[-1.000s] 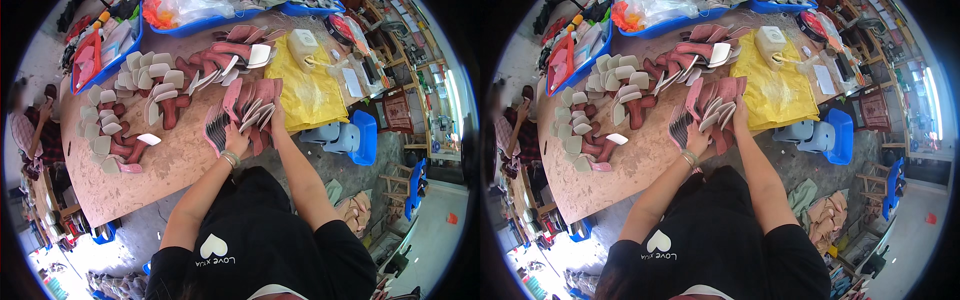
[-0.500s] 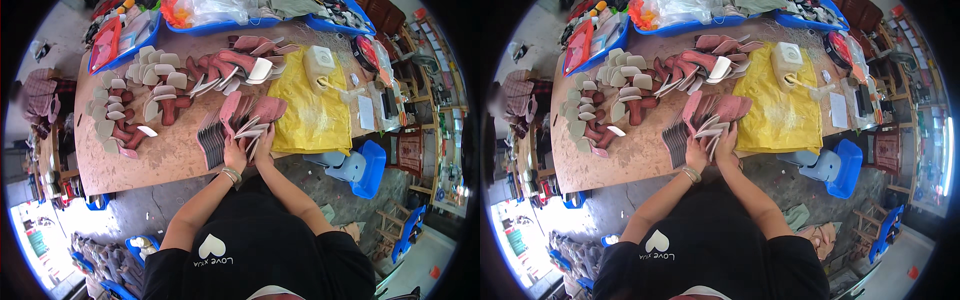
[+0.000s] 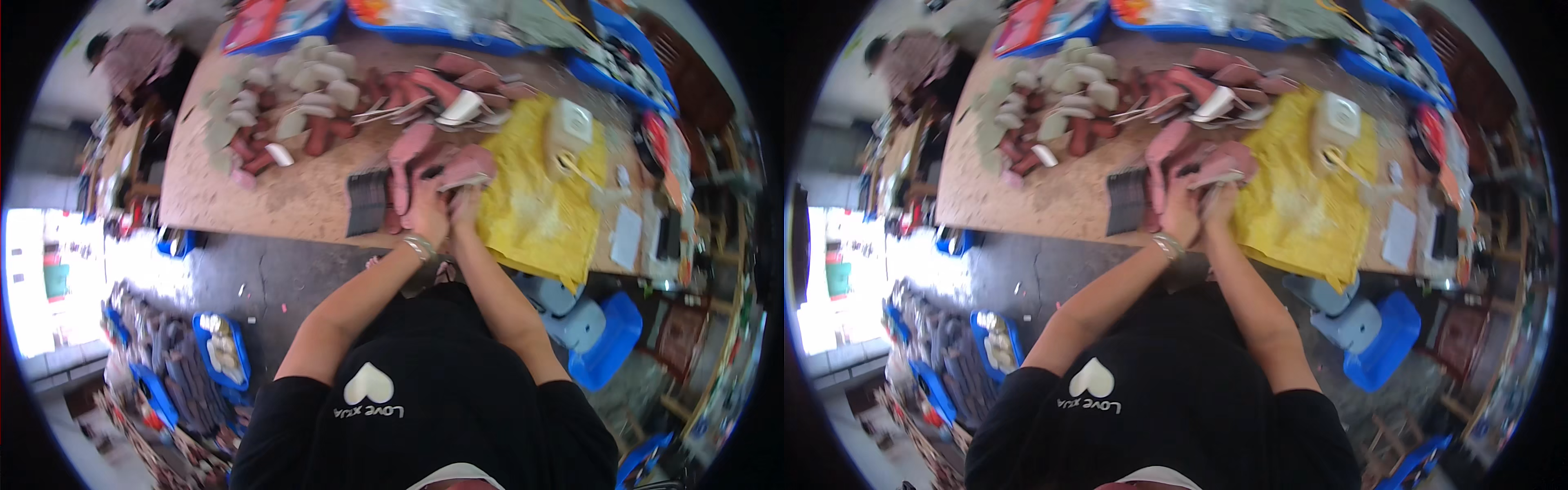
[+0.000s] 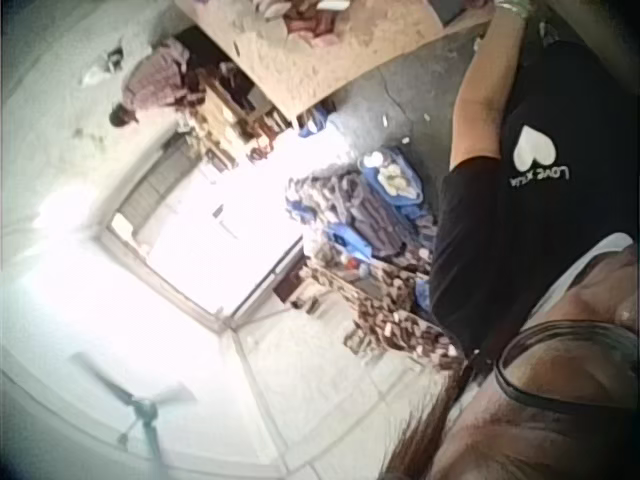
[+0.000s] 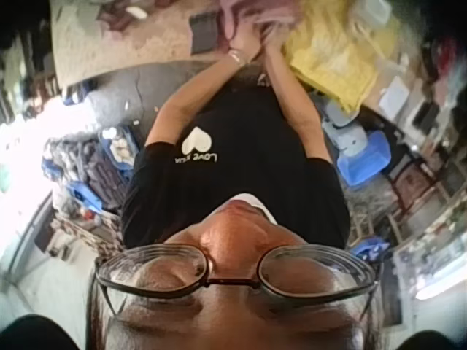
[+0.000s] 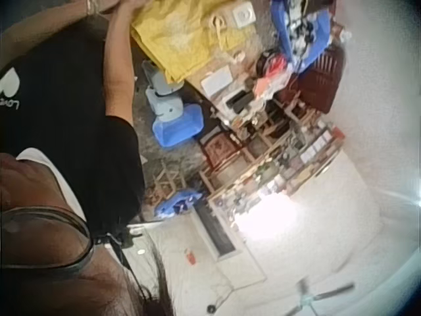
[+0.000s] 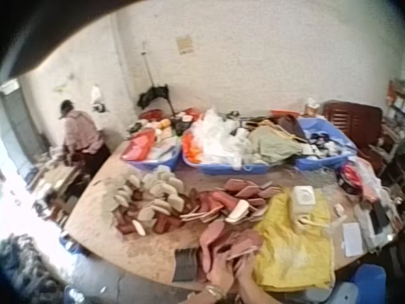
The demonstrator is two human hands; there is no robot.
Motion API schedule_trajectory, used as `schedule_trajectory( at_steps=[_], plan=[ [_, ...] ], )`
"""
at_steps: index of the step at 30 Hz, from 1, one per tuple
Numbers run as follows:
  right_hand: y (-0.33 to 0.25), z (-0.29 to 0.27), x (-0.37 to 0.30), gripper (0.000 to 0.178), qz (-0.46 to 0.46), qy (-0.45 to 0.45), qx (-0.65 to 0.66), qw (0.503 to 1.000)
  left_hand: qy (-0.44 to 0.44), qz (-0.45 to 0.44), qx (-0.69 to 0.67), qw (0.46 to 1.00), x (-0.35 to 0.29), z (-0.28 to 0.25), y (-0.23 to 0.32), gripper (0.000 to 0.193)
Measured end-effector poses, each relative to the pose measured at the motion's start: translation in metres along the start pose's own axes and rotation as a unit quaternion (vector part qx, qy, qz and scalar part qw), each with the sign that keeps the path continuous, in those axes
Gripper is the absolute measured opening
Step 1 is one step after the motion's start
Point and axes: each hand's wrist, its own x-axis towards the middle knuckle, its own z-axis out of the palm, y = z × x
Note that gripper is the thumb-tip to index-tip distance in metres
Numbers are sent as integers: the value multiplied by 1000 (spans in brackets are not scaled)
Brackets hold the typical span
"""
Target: Applying adhesive to shoe insole components using a small brush in a manufacturing setting.
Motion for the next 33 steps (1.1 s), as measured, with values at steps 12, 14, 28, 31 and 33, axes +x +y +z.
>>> schedule_trajectory(
  at_steps=[12,14,28,31,33],
  plan=[
    [-63,104,23,49,-96,77,-338,933,94,-94,-20,991,73,-20,25,41],
    [-59,96,35,55,-137,148,-579,790,85,-166,-71,980,77,-18,8,47],
    [-112,33,-25,84,-149,-203,-616,746,-70,-41,83,993,61,-27,-9,26],
    [-110,-11,-48,91,-223,-193,-735,611,-123,48,61,989,66,-34,5,27],
    [-105,-36,-54,92,-171,-196,-798,543,-120,27,63,990,59,-27,8,30]
  ],
)
